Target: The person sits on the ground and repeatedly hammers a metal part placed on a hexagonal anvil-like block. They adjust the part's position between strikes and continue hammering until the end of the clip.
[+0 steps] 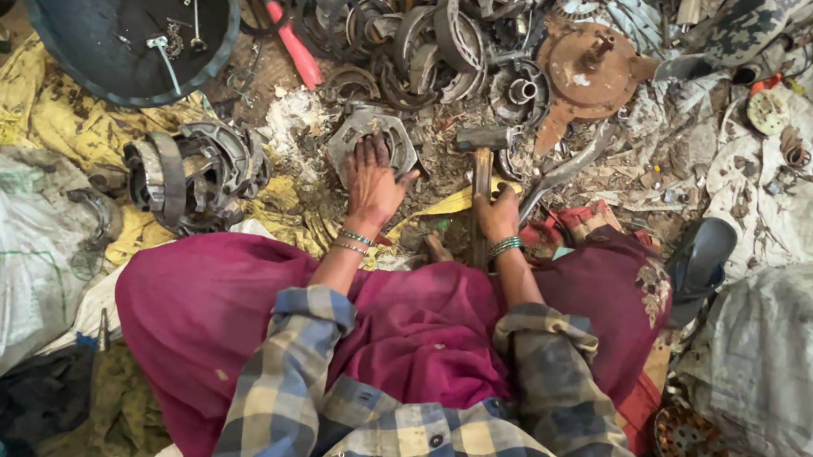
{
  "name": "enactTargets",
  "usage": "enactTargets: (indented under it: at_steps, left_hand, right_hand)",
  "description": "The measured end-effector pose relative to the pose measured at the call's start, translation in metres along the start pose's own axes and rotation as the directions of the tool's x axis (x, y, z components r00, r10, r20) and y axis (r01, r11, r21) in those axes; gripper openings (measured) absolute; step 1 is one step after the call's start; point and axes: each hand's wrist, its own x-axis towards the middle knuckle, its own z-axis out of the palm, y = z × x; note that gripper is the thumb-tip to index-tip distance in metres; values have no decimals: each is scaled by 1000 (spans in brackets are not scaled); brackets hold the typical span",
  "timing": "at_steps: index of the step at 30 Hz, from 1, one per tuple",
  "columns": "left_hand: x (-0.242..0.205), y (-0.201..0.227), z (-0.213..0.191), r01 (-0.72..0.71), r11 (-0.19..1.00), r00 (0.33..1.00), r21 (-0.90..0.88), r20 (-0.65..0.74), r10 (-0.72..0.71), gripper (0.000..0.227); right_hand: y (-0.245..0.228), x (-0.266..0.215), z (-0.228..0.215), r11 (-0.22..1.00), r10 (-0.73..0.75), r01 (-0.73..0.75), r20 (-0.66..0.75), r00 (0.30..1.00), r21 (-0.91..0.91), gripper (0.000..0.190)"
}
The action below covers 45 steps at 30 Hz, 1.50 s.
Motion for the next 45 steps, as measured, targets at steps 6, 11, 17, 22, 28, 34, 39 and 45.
enactTargets:
  at_steps: [6, 11, 17, 22, 28, 34, 39, 45]
  left_hand:
    - [11, -7, 32, -61, 994, 998, 92, -26, 63, 93]
    - [16, -15, 46, -113, 987, 994, 118, 23, 111, 90]
    - [17, -19, 33, -115, 991, 991, 69, 75, 110, 96]
    - [14, -13, 31, -113, 992, 993, 64, -8, 114, 99]
    - [13, -14, 30, -148, 986, 988, 79, -37, 151, 96]
    - [14, -19, 32, -151, 986, 988, 71, 14, 151, 86]
    - [17, -18, 37, -59, 996, 994, -71, 87, 65, 92]
    - [18, -15, 36, -105, 995, 994, -1, -33, 104, 100]
  right_hand:
    - [4, 15, 5, 993, 62, -49, 123, 991, -105, 62]
    - [-9, 21, -11, 983, 92, -125, 229, 969, 135, 52]
    - [-41, 22, -32, 530, 134, -594, 631, 764, 606, 39]
    - [-77, -1, -39, 792, -8, -236, 397, 918, 563, 36]
    - [-137, -37, -64, 944, -307, 286, 114, 945, 163, 50]
    - [-166, -45, -57, 916, -391, 401, 196, 899, -15, 57]
    - [-178, -46, -53, 915, -402, 384, 201, 893, 124, 55]
    - [-191, -53, -95, 755, -472, 445, -72, 879, 481, 42]
